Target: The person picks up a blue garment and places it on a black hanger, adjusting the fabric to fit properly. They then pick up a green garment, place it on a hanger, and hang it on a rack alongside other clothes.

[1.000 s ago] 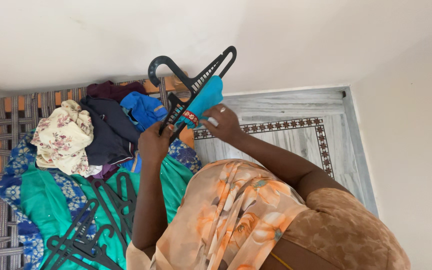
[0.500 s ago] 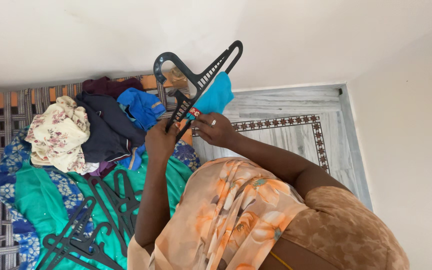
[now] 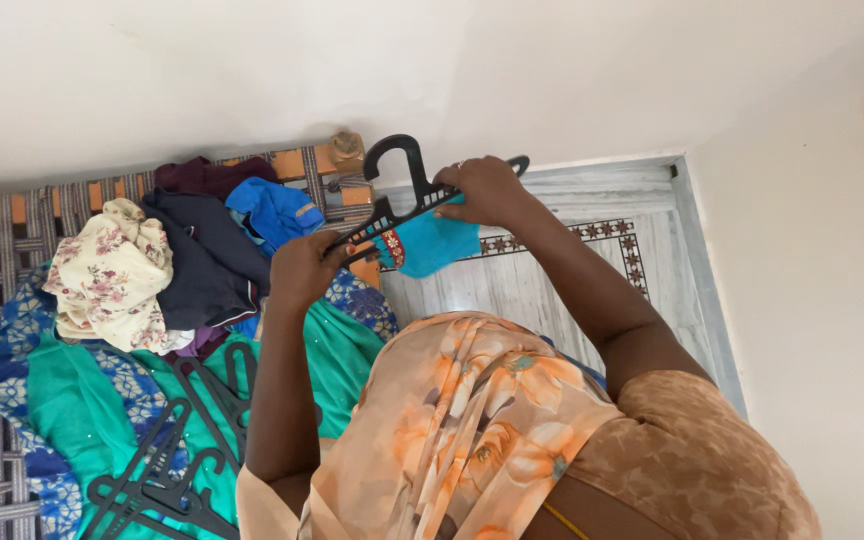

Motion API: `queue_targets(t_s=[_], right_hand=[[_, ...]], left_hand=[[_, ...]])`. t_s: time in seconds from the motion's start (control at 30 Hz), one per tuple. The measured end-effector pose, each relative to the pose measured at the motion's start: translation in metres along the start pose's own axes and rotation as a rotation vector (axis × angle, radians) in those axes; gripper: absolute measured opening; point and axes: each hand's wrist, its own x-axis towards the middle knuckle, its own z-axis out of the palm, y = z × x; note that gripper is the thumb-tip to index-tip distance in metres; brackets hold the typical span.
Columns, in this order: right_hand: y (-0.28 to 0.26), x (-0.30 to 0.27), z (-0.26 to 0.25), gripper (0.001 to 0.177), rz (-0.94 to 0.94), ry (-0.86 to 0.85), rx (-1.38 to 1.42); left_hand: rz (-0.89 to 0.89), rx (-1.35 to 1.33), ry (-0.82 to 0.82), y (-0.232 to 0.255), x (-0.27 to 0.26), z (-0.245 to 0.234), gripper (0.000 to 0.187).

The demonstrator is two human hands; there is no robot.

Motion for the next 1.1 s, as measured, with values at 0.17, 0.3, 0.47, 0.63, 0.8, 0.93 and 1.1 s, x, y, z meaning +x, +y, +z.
queue_targets(t_s=[0.17,0.3,0.47,0.63,0.8,0.93,1.1], right_hand=[[0.022,-0.012,0.021,0.029,0.022,0.002,0.02],[0.025,-0.027,0.022,0.032,0.067,0.174,0.127],[0.01,-0.03,0.014,0.028,0.008,0.282,0.06],[-0.002,-0.025,0.006,0.027,0.068,0.267,0.076],[-0.011,-0.028,-0.002,0.028,0.108,0.323,0.252],[-0.012,-0.027,-0.005,0.029,0.142,0.333,0.242],[-0.007,-0.029,-0.009,0.029,0.147,0.389,0.257]], left_hand=[[0.068,0.124,0.276,0.011,0.006,0.004,0.031],[0.092,0.1,0.855,0.002,-0.007,0.022,0.063],[-0.055,-0.68,0.829,-0.019,-0.007,0.084,0.086],[-0.23,-1.12,0.75,-0.048,0.001,0.164,0.1],[0.047,-1.479,0.133,-0.081,-0.013,0.202,0.072],[0.028,-1.716,-0.095,-0.068,-0.024,0.184,0.069],[0.041,-1.548,-0.02,-0.038,-0.024,0.159,0.091]])
